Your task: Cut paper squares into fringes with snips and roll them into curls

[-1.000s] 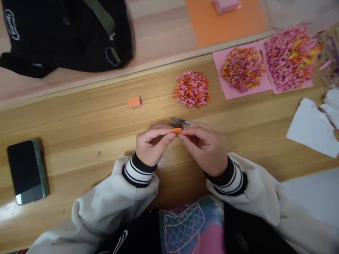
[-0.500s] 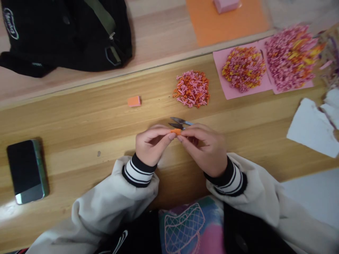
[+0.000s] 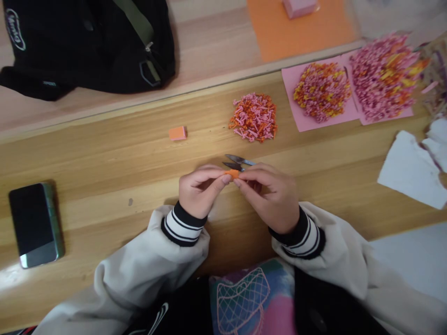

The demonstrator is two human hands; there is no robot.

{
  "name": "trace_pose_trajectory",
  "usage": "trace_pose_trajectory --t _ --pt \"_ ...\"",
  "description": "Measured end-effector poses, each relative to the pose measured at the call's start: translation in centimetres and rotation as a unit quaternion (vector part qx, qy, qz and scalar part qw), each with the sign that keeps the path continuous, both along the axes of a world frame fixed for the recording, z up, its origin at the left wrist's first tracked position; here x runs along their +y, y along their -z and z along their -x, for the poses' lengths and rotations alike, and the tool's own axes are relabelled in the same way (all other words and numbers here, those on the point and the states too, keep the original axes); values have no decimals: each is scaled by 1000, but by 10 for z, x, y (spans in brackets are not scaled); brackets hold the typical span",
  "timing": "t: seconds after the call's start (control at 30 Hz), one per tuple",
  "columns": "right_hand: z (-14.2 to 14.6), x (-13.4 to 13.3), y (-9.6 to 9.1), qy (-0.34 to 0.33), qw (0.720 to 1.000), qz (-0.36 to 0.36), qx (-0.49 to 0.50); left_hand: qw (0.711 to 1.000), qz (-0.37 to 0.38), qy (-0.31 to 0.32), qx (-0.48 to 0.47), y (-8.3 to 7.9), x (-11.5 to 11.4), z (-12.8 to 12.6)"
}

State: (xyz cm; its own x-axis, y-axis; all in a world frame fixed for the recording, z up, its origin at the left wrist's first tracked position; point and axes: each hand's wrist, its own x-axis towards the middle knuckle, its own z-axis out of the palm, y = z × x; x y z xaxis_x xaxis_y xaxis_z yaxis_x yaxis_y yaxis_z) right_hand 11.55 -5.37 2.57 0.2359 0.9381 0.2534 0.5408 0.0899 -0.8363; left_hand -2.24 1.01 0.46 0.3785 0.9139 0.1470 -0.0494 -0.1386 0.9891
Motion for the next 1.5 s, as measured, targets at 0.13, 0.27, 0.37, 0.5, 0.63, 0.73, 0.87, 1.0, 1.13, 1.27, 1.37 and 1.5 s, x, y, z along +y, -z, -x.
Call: trace_pose_trajectory --t 0.13,0.27,0.37,0.5,0.63,0.73,0.87,1.0,1.13,1.27,1.37,1.5 --pt "0 0 0 3 1000 0 0 1000 7 4 -1 0 0 0" --pt "0 1 0 15 1000 7 10 1000 15 17 -6 1 0 0" --pt "-1 1 0 26 1000 14 9 999 22 29 -1 1 0 1" --pt "-2 1 0 22 1000 7 6 999 33 36 1 -1 1 1" --pt "-1 1 0 22 1000 7 2 999 29 37 13 -2 0 1" --pt "-1 1 0 23 1000 6 10 999 27 35 15 -1 -1 0" --pt "-1 1 -1 21 1000 7 6 999 25 34 14 0 -1 0" --pt "-1 0 -1 19 1000 9 -2 999 21 32 22 -1 -1 0" --pt "-1 1 -1 16 1000 12 -2 999 22 31 17 -2 0 0" --pt "-1 1 -1 12 1000 3 -3 999 12 41 -15 -1 1 0" --pt "-1 1 0 4 1000 -5 -1 999 7 43 -28 -1 1 0" --pt "0 0 0 -2 1000 -7 5 999 8 38 -21 0 0 0"
